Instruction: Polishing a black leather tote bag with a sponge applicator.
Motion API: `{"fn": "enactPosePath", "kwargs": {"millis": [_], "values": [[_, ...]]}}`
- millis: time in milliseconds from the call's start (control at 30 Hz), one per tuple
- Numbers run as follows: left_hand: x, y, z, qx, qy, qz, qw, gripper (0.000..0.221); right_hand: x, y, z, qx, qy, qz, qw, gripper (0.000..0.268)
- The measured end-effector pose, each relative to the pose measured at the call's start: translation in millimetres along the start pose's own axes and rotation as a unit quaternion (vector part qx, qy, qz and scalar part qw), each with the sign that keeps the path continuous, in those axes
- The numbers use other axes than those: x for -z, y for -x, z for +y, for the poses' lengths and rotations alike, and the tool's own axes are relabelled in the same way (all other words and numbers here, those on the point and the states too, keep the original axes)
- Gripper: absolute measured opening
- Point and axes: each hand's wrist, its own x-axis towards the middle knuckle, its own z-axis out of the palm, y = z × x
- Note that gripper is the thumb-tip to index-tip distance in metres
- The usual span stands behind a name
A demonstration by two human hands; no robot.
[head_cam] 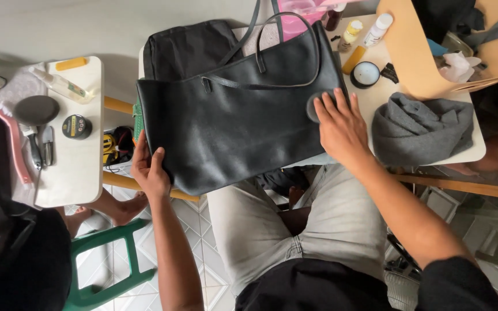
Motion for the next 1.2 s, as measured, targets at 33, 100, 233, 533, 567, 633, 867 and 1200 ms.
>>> {"fn": "enactPosePath", "kwargs": {"millis": [33, 100, 233, 533, 567, 633, 867, 1200], "values": [[-1, 1, 3, -0.003, -0.001, 0.0, 1.0, 0.055, -3, -11, -2, 0.0, -0.001, 0.003, 1.0, 0.042], [-4, -1, 8, 0.0, 0.003, 0.0, 1.0, 0.054, -7, -37, -7, -0.005, -0.027, -0.05, 0.998, 0.042], [-2, -1, -1, -0.005, -0.002, 0.003, 1.0, 0.054, -37, -68, -9, 0.019, -0.008, -0.042, 0.999, 0.044], [1, -5, -7, 0.001, 0.032, 0.006, 0.999, 0.053, -21, -60, -18, 0.008, -0.112, -0.061, 0.992, 0.044], [1, -5, -9, 0.004, 0.037, 0.005, 0.999, 0.053, -19, -54, -16, 0.009, -0.128, -0.064, 0.99, 0.044], [4, -6, -11, 0.008, 0.041, 0.005, 0.999, 0.053, -14, -43, -17, 0.01, -0.144, -0.068, 0.987, 0.044], [11, -10, -14, 0.033, 0.038, -0.024, 0.998, 0.052, 9, -12, -36, 0.017, -0.065, -0.038, 0.997, 0.042], [7, -10, -10, 0.018, 0.018, -0.018, 1.0, 0.052, -14, -58, -78, 0.158, -0.202, -0.098, 0.962, 0.05]]}}
